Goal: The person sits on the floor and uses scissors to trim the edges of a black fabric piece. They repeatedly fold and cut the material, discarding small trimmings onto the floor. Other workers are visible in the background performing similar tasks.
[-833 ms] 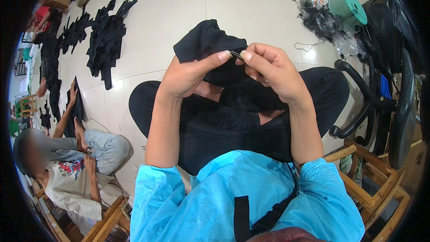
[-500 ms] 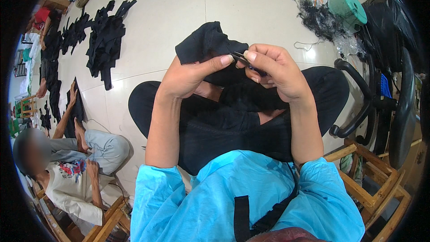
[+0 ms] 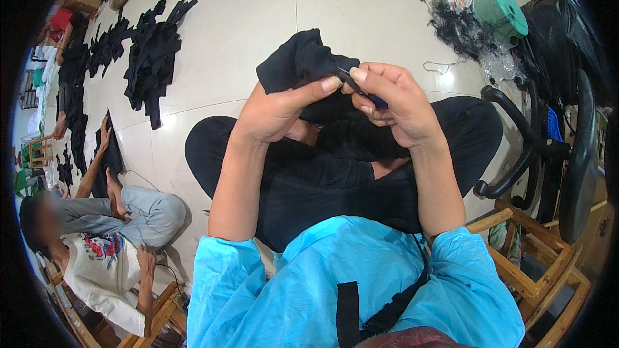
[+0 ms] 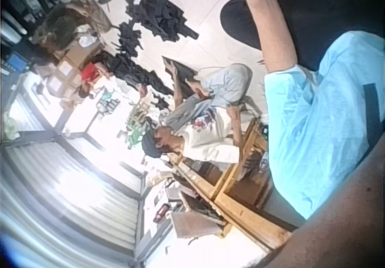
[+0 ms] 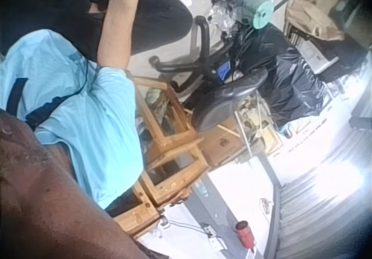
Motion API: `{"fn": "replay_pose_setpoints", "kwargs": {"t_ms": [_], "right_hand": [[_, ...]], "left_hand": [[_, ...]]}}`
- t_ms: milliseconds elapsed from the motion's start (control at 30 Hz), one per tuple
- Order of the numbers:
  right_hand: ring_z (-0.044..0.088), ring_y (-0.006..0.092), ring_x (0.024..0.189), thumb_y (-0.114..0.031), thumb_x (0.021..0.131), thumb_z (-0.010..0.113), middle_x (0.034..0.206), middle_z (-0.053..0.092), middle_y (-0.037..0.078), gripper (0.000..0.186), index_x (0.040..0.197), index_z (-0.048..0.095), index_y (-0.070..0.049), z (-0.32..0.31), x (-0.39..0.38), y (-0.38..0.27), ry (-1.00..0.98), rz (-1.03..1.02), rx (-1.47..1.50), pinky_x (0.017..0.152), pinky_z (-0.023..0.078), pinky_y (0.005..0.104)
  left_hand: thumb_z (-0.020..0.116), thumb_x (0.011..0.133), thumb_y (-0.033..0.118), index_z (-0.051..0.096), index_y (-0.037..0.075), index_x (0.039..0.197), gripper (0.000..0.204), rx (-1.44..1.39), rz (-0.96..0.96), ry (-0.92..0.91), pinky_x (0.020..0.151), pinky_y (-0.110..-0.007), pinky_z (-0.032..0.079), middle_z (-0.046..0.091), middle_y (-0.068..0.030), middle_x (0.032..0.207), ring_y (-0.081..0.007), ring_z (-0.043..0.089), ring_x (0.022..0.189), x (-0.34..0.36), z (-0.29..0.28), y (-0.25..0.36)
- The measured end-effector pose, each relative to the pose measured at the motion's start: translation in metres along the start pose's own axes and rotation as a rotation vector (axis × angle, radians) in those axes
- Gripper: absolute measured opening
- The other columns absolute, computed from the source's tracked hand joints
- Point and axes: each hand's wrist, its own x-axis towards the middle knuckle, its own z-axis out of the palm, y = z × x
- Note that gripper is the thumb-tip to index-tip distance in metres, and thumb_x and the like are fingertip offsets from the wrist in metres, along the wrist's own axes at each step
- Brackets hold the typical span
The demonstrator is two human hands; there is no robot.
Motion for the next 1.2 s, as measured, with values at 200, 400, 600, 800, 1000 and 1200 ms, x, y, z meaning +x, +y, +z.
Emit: {"fn": "replay_pose_setpoints", "kwargs": {"t_ms": [200,400,600,800,1000,1200], "right_hand": [[0.039,-0.0012,0.050,-0.035,0.105,0.064,0.067,0.055,-0.007,0.032,0.096,0.072,-0.006,-0.004,0.001,-0.001,-0.016,-0.005,-0.008,0.043,0.024,0.0163],[0.045,0.0012,0.058,-0.028,0.098,0.074,0.076,0.059,-0.002,0.024,0.097,0.070,-0.004,-0.012,-0.005,-0.009,-0.062,-0.224,-0.026,0.050,0.032,0.0171],[0.071,0.0210,0.086,-0.001,0.077,0.085,0.094,0.069,0.008,0.023,0.095,0.070,-0.001,0.005,0.013,0.008,0.276,-0.867,-0.755,0.073,0.056,0.0319],[0.068,0.0148,0.079,0.001,0.081,0.083,0.098,0.070,0.006,0.017,0.091,0.070,-0.001,-0.002,0.016,0.019,0.252,-0.783,-0.683,0.069,0.053,0.0280],[0.059,0.0036,0.072,-0.013,0.091,0.083,0.083,0.072,0.002,0.013,0.094,0.074,-0.004,-0.021,0.012,0.008,0.347,-0.543,-0.403,0.064,0.045,0.0202],[0.059,0.0058,0.079,-0.016,0.096,0.079,0.092,0.070,0.002,0.021,0.109,0.072,0.000,-0.090,0.027,0.009,1.005,-0.595,-0.487,0.071,0.046,0.0222]], "left_hand": [[0.078,0.095,0.006,0.071,0.001,0.113,0.020,0.006,-0.002,0.004,0.091,-0.033,0.057,0.075,-0.0083,0.106,-0.0167,0.070,0.101,0.000,0.000,-0.001],[0.075,0.095,0.003,0.070,-0.001,0.123,0.029,-0.073,-0.055,0.008,0.097,-0.040,0.058,0.075,-0.0150,0.114,-0.0243,0.073,0.108,-0.002,-0.012,-0.002],[0.077,0.096,0.006,0.073,0.001,0.113,0.019,-0.096,-0.041,0.059,0.093,-0.034,0.058,0.076,-0.0105,0.105,-0.0196,0.073,0.102,0.001,0.000,-0.003],[0.076,0.098,0.014,0.074,0.003,0.108,0.014,-0.085,-0.071,0.072,0.094,-0.035,0.059,0.075,-0.0073,0.101,-0.0172,0.072,0.098,0.001,-0.002,0.002],[0.074,0.100,0.019,0.074,0.003,0.106,0.017,-0.104,0.037,0.187,0.099,-0.044,0.059,0.074,-0.0089,0.098,-0.0219,0.073,0.100,0.008,-0.004,-0.002],[0.054,0.110,0.030,0.068,-0.002,0.122,0.037,0.031,0.036,0.176,0.106,-0.049,0.056,0.072,-0.0220,0.120,-0.0304,0.068,0.122,0.012,0.001,0.000]]}}
